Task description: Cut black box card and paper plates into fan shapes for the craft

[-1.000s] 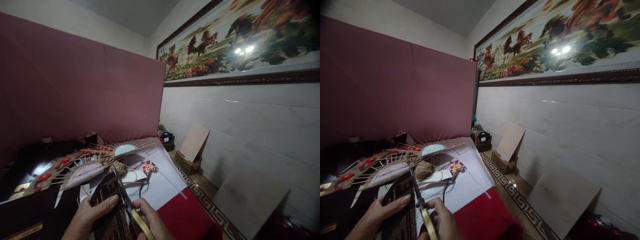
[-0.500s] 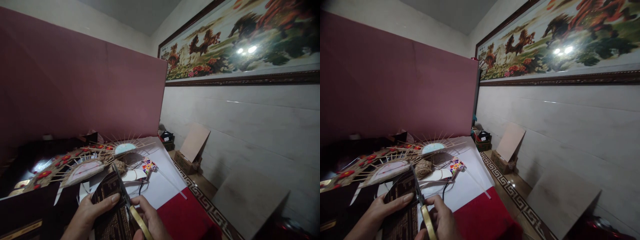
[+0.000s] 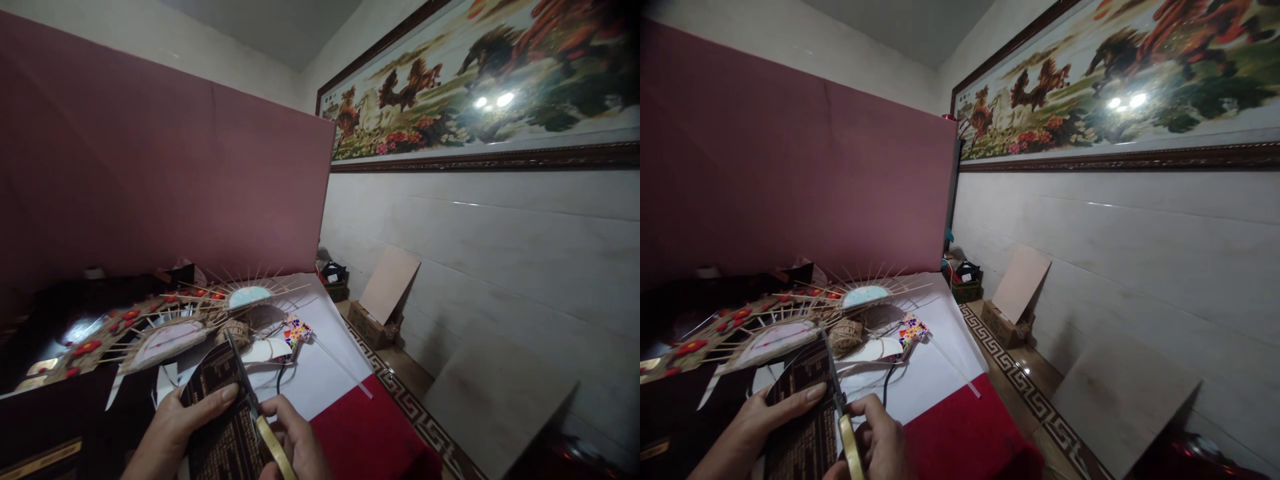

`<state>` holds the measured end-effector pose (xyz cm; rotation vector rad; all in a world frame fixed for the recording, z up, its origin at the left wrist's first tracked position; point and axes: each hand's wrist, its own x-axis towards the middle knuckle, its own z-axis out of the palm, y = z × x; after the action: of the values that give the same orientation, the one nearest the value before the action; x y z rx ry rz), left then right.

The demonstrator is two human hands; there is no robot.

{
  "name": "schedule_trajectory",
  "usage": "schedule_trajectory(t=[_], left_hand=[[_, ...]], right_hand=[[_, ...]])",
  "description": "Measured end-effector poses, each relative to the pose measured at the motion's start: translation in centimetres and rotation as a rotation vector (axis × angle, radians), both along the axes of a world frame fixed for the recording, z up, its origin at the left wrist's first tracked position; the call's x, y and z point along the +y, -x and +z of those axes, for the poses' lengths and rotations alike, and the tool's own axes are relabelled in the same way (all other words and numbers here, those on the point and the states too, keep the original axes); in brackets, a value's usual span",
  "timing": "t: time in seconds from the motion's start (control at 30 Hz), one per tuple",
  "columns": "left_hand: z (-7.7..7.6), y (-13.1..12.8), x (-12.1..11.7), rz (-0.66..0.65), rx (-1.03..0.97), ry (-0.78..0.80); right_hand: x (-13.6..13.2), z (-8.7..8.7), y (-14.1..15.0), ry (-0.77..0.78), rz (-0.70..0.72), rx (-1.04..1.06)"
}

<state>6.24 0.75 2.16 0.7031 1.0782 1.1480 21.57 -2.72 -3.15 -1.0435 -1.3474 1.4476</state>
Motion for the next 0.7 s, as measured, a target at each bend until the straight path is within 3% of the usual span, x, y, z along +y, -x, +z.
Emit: schedule_trajectory(t=[0.4, 0.7], left_hand=[[-0.3, 0.6, 0.5, -0.084, 0.012, 0.025], [0.1, 0.1, 0.1, -0.013, 0.027, 0.015]], right_hand=[[0.3, -1.4, 0.6, 0.073, -0.071, 0.031], [0.5, -1.3, 0.8, 0.165, -0.022, 0.091]])
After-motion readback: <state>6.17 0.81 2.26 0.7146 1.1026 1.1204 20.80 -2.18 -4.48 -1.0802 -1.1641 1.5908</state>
